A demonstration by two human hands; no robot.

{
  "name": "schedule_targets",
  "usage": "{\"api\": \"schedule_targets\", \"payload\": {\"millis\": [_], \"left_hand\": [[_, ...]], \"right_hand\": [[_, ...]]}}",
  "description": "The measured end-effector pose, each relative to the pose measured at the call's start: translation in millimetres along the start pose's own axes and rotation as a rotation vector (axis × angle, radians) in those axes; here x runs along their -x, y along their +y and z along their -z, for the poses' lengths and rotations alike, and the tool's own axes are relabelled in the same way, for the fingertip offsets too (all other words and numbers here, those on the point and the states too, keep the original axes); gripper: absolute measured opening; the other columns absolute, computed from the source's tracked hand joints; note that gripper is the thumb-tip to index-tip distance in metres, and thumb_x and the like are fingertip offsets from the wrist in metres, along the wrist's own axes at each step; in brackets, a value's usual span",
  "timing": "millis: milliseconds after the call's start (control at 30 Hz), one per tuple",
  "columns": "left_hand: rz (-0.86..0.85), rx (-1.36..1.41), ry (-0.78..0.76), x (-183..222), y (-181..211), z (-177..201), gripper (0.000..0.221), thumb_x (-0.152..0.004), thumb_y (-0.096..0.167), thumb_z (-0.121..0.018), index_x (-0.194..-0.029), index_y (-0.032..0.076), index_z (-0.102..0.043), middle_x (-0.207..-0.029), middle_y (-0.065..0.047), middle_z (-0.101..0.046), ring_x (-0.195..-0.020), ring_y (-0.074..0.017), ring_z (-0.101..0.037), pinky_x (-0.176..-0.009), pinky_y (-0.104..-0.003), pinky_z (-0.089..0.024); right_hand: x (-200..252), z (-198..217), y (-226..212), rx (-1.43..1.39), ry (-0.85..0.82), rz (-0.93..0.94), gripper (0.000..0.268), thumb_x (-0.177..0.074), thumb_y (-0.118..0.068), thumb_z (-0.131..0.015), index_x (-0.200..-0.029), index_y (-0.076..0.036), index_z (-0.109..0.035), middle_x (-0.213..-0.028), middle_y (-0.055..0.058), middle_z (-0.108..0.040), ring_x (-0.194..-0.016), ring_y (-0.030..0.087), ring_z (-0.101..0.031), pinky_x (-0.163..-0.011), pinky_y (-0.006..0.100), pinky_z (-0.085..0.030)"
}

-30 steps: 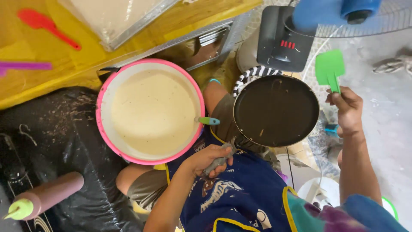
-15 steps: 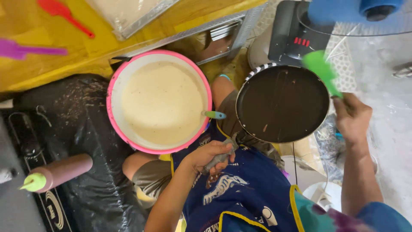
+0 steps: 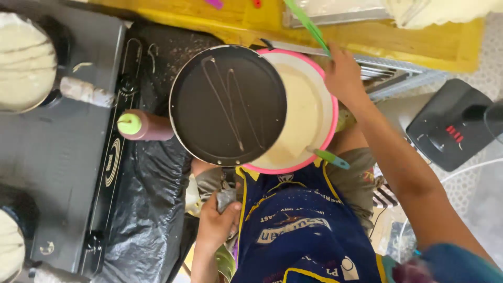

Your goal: Making crepes by dipping a pan into batter and cooking them on a stove

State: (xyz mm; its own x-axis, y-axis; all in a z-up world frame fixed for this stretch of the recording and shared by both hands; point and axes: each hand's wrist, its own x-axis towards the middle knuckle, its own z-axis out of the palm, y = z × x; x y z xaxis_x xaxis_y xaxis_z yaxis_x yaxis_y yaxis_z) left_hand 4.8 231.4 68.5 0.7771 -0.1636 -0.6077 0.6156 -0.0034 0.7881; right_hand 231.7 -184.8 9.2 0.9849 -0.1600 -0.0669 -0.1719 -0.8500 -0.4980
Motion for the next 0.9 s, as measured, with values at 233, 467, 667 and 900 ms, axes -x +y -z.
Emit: {"api": "schedule_targets", "payload": {"millis": [233, 467, 667, 900], "left_hand": [[0.169, -0.149, 0.253, -2, -1, -4, 0.019, -0.091, 0.023, -0.074, -0.091, 0.008, -0.062, -0.052, -0.007, -0.059, -0.038, -0.0135, -0.049, -0.037, -0.030, -0.041], [0.076, -0.384, 0.216, -22, -26, 3, 0.034, -0.091, 0.039, -0.072, -0.075, 0.011, -0.062, -0.047, -0.005, -0.065, -0.047, -0.0169, -0.063, -0.058, -0.033, -0.053], [0.068, -0.415, 0.158, -55, -49, 6, 0.037, -0.090, 0.047, -0.074, -0.078, 0.013, -0.067, -0.050, -0.005, -0.068, -0.053, -0.0187, -0.072, -0.061, -0.032, -0.058], [-0.041, -0.614, 0.161, -72, -41, 7, 0.047, -0.088, 0.057, -0.071, -0.072, 0.013, -0.064, -0.052, -0.002, -0.067, -0.050, -0.0168, -0.072, -0.063, -0.034, -0.060]], "right_hand": [[-187, -104, -46, 0.083, 0.241, 0.383, 0.029, -0.096, -0.005, -0.056, -0.121, 0.008, -0.058, -0.116, 0.038, -0.059, -0.103, 0.055, -0.057, -0.093, 0.058, -0.042], [61, -63, 34, 0.631, -0.102, 0.391, 0.039, -0.107, -0.024, -0.042, -0.131, 0.002, -0.060, -0.100, 0.028, -0.066, -0.087, 0.048, -0.062, -0.070, 0.059, -0.048], [204, -122, 158, 0.996, 0.001, 0.543, 0.014, -0.090, -0.020, -0.049, -0.096, -0.018, -0.062, -0.071, -0.001, -0.052, -0.062, 0.023, -0.054, -0.048, 0.041, -0.035], [160, -2, 46, 1.225, 0.249, 0.729, 0.008, -0.083, -0.012, -0.061, -0.078, -0.019, -0.062, -0.070, 0.003, -0.052, -0.063, 0.024, -0.052, -0.058, 0.037, -0.033]]}}
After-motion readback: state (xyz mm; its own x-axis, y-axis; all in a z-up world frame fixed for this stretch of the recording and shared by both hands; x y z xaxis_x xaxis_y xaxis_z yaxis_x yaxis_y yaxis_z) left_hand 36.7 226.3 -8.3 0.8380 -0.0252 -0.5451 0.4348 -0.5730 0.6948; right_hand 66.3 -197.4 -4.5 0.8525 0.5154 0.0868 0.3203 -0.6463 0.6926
